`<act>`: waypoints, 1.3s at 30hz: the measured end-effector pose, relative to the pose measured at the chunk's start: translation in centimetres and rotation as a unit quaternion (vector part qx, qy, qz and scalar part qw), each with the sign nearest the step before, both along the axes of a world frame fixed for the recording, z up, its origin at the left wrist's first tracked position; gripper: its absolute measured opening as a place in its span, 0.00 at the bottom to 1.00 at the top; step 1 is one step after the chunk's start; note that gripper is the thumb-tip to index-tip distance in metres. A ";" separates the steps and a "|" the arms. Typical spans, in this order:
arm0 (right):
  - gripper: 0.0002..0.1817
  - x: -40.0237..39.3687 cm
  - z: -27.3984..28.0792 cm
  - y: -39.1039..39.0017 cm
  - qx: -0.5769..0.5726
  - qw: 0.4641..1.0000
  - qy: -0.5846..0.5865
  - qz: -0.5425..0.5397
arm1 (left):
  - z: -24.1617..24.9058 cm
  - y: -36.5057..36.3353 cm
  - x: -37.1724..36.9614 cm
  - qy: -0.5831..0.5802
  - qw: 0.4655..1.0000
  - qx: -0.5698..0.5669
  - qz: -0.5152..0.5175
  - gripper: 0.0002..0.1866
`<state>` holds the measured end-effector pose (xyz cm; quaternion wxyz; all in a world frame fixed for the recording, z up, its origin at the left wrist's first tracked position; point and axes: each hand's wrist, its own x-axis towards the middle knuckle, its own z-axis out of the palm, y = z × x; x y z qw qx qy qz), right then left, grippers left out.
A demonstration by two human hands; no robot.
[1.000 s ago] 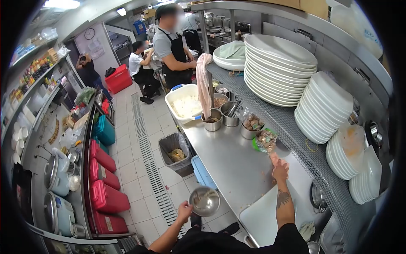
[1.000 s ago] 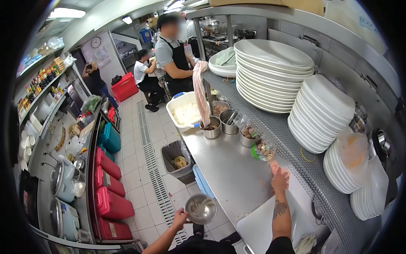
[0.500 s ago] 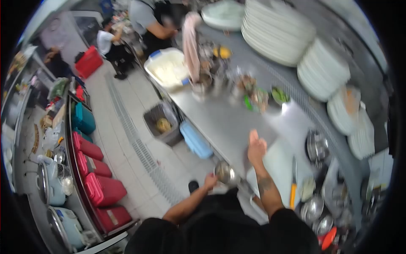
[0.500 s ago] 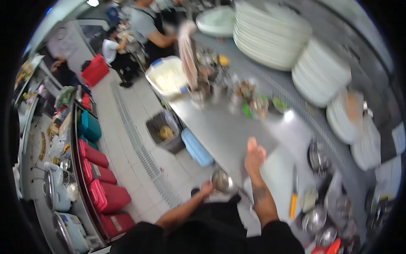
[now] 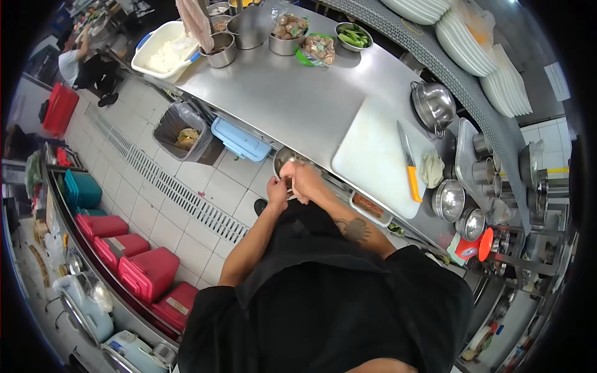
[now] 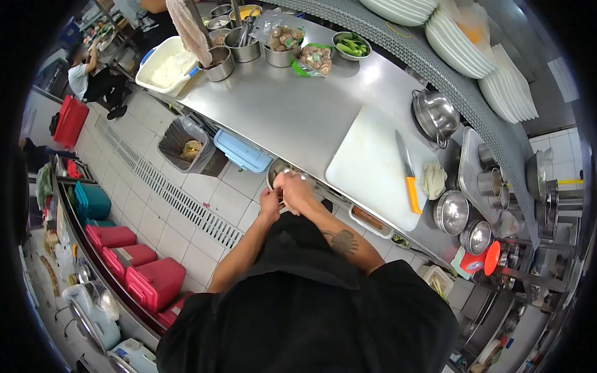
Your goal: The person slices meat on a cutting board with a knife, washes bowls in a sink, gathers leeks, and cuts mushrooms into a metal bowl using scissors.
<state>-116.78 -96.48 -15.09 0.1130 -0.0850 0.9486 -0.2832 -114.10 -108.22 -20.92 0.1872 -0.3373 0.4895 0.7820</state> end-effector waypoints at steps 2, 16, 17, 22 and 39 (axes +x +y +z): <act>0.13 -2.6 3.8 1.0 -0.033 0.998 -0.058 0.011 | 0.8 -0.5 0.1 0.000 0.999 0.026 0.041 0.03; 0.31 -20.6 -4.3 4.9 0.112 0.947 0.268 -0.135 | 0.2 -5.9 -3.2 0.012 0.997 0.003 0.075 0.05; 0.31 -18.0 -4.4 1.9 0.065 0.946 0.291 -0.128 | 0.3 -6.1 -3.2 0.019 0.996 0.004 0.088 0.04; 0.22 -8.0 -3.3 -8.8 -0.136 0.928 0.345 0.036 | -1.2 -10.7 -5.6 0.085 0.995 -0.005 0.054 0.09; 0.21 -29.6 -4.5 -9.0 0.101 0.947 0.206 -0.224 | -4.8 -22.7 13.9 -0.070 0.963 -0.005 0.261 0.08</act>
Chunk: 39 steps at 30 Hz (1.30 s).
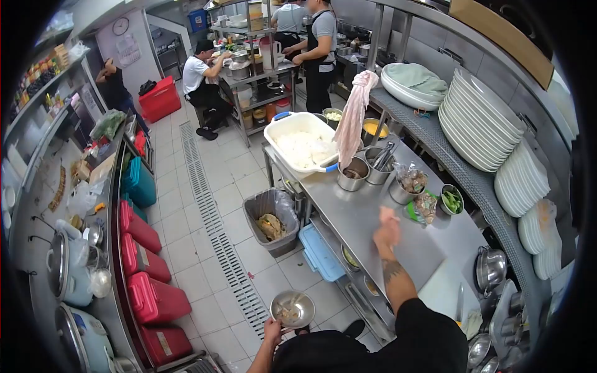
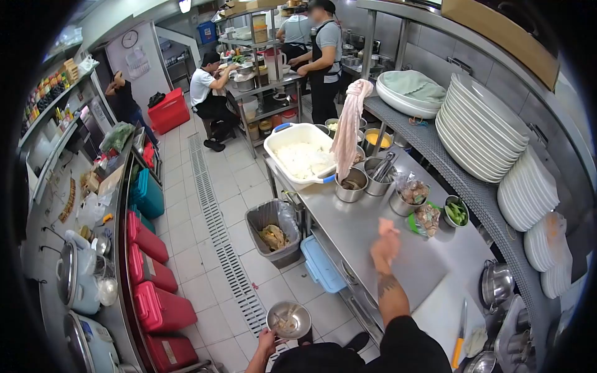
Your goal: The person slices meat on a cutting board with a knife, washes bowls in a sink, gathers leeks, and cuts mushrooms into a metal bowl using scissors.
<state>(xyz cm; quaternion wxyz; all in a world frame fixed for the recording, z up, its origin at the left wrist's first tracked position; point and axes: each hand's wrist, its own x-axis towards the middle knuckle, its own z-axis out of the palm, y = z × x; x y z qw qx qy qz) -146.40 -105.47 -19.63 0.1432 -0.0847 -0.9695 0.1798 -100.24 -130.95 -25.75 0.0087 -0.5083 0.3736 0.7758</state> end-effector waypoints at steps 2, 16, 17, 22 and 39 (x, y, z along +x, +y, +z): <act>0.22 -2.3 -0.2 -7.6 -0.083 0.995 -0.022 0.048 | 0.4 -1.1 0.7 0.007 0.999 -0.009 0.033 0.09; 0.18 11.0 3.9 -5.5 0.052 0.893 -0.061 0.442 | -1.0 -5.0 -0.8 0.058 0.998 0.005 0.036 0.08; 0.17 13.3 4.1 -3.7 0.041 0.907 -0.070 0.414 | -0.5 -4.9 -0.7 0.057 0.998 0.002 0.029 0.08; 0.17 23.1 4.3 3.7 0.081 0.938 -0.079 0.326 | 1.4 -4.7 -1.9 0.068 0.998 -0.002 -0.001 0.04; 0.29 8.9 12.9 17.4 0.227 0.954 -0.158 0.116 | 3.5 -1.9 1.0 0.071 0.997 0.003 0.023 0.10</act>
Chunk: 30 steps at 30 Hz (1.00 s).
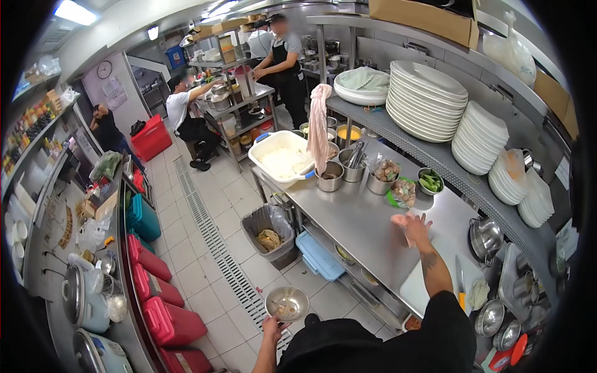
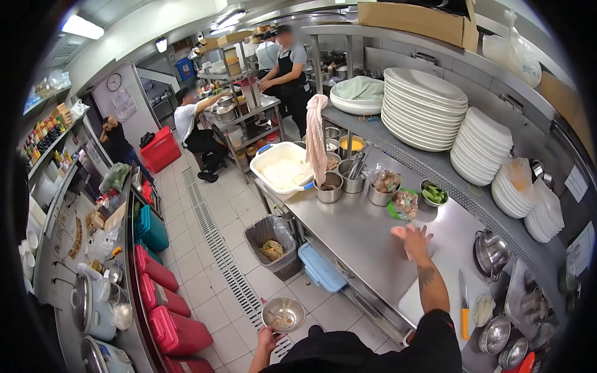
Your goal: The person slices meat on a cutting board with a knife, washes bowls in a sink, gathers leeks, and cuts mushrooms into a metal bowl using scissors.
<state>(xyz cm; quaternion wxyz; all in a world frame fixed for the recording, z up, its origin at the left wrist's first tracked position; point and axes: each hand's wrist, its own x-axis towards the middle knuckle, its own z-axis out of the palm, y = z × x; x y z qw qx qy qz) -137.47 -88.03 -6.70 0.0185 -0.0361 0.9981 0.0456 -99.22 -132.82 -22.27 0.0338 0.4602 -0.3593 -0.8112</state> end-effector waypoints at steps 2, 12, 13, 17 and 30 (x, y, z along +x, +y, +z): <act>0.31 -3.0 -3.2 2.1 0.035 0.997 -0.025 -0.062 | 0.2 0.8 0.5 0.005 1.000 -0.005 0.005 0.11; 0.38 -4.1 -9.2 1.5 0.092 0.977 -0.078 -0.176 | 2.8 2.1 4.9 -0.014 0.996 -0.016 0.087 0.15; 0.38 -4.2 -9.6 1.4 0.142 0.976 -0.061 -0.154 | 3.4 2.2 5.1 -0.023 0.995 -0.024 0.095 0.15; 0.38 -1.7 -6.5 1.3 0.176 0.973 -0.080 -0.124 | 3.9 1.2 6.6 -0.013 0.990 -0.013 0.140 0.14; 0.24 8.6 -9.8 -4.2 0.156 0.966 -0.011 -0.208 | 0.5 -11.9 -3.7 0.029 0.999 -0.023 -0.023 0.11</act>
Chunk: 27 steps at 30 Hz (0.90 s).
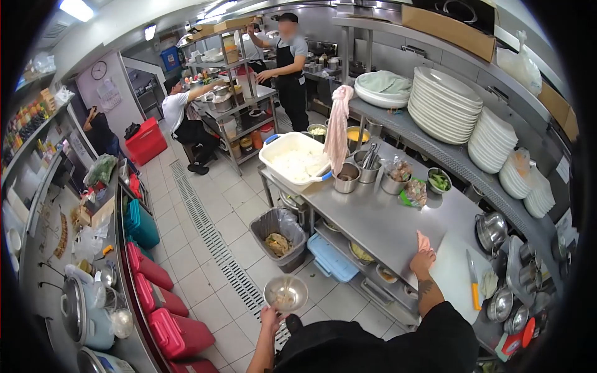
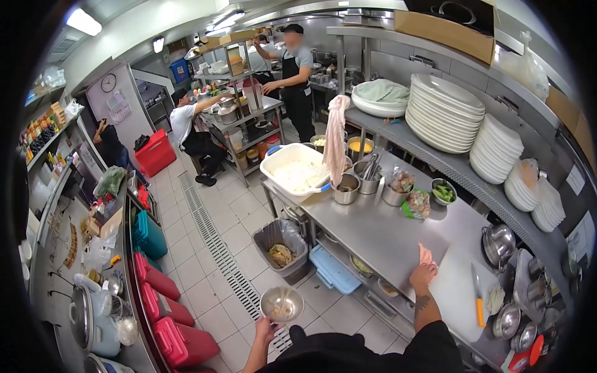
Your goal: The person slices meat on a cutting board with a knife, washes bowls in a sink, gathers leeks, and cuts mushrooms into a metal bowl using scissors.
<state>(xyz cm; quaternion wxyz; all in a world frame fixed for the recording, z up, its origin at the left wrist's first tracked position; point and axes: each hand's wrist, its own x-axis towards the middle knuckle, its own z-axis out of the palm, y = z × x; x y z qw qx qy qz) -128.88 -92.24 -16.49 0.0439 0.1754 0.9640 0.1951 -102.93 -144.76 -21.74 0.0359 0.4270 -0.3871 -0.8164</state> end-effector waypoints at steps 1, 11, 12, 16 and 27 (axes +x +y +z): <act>0.23 2.0 0.0 -0.9 -0.005 1.000 0.022 0.019 | 0.6 -1.2 -0.6 0.002 1.000 -0.001 -0.001 0.10; 0.13 17.0 -0.9 -4.0 -0.242 0.970 0.007 0.002 | 1.4 -10.1 -2.4 -0.012 0.999 -0.005 -0.036 0.09; 0.12 19.3 -2.2 -1.9 -0.254 0.966 -0.015 0.048 | 1.7 -10.2 -2.1 -0.009 0.999 -0.007 -0.039 0.09; 0.10 27.9 -0.7 1.1 -0.743 0.630 0.106 -0.202 | 1.0 -10.2 -2.2 -0.016 1.000 0.003 -0.024 0.11; 0.13 37.5 -10.2 4.7 -0.622 0.685 0.226 -0.305 | 2.3 -5.8 -8.0 -0.026 0.991 -0.021 -0.131 0.06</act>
